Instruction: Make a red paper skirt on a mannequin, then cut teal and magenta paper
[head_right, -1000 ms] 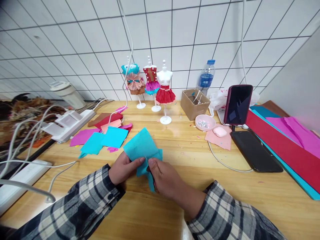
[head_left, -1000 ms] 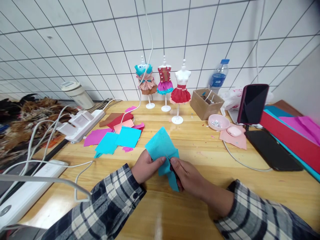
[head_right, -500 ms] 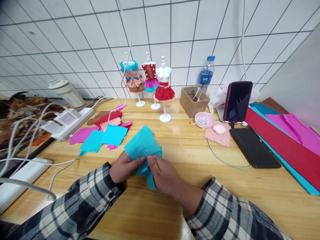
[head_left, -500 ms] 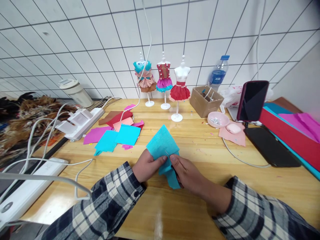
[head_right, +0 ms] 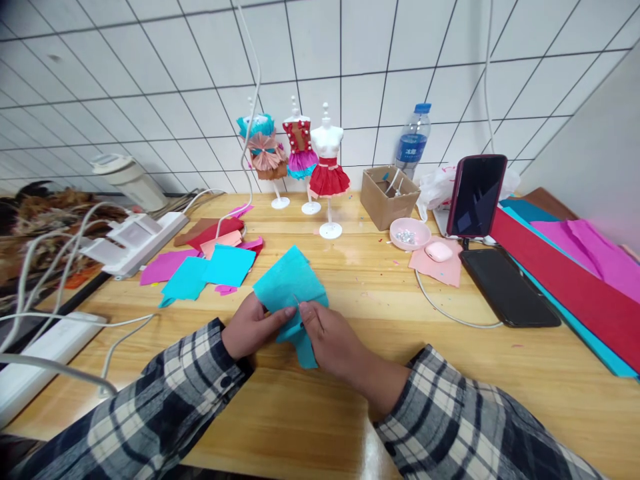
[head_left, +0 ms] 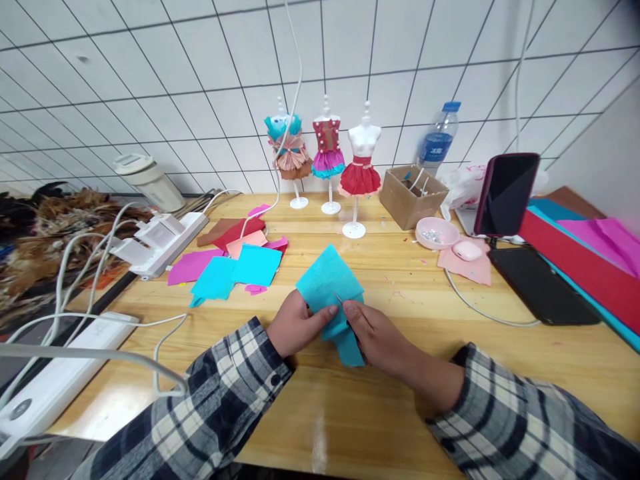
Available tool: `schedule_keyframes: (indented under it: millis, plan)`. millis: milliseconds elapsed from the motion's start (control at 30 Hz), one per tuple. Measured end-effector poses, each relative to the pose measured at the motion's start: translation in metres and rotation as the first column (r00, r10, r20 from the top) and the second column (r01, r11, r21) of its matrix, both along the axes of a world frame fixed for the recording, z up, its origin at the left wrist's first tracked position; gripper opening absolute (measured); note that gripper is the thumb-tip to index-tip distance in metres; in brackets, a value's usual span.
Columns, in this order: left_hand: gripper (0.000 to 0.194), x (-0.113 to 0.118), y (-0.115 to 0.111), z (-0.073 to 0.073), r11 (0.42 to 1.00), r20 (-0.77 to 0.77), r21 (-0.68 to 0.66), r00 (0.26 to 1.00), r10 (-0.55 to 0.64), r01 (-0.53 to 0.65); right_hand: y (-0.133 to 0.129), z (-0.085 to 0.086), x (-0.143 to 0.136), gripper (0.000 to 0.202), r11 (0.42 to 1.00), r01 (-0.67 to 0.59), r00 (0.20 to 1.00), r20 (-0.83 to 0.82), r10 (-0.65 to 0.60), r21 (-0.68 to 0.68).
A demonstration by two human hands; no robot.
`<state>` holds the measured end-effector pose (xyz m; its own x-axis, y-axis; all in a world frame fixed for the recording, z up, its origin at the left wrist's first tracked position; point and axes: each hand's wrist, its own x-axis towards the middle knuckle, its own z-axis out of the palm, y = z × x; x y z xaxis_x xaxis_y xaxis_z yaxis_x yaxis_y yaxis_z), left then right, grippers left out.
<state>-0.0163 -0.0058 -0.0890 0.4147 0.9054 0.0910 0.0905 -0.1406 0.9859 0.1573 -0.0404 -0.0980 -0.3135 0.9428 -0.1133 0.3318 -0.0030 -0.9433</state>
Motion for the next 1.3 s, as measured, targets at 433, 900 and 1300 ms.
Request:
schedule_keyframes:
  millis: [433, 900, 1300]
  plan:
    - [0.054, -0.0015, 0.0093, 0.0013, 0.981, 0.107, -0.093, 0.978, 0.181, -0.171, -0.0012, -0.0007, 0.0018, 0.056, 0.999, -0.027, 1.000, -0.009, 0.027, -0.023]
    - [0.060, -0.0022, 0.0075, 0.0021, 0.984, 0.107, -0.096, 0.981, 0.163, -0.153, -0.0005, -0.0027, 0.0009, 0.050, 1.000, -0.029, 0.999, -0.025, 0.029, -0.010]
    - [0.065, -0.0050, 0.0088, 0.0005, 0.987, 0.115, -0.091, 0.983, 0.146, -0.136, 0.0003, -0.0044, 0.0010, 0.050, 0.999, -0.041, 0.999, -0.012, 0.040, -0.021]
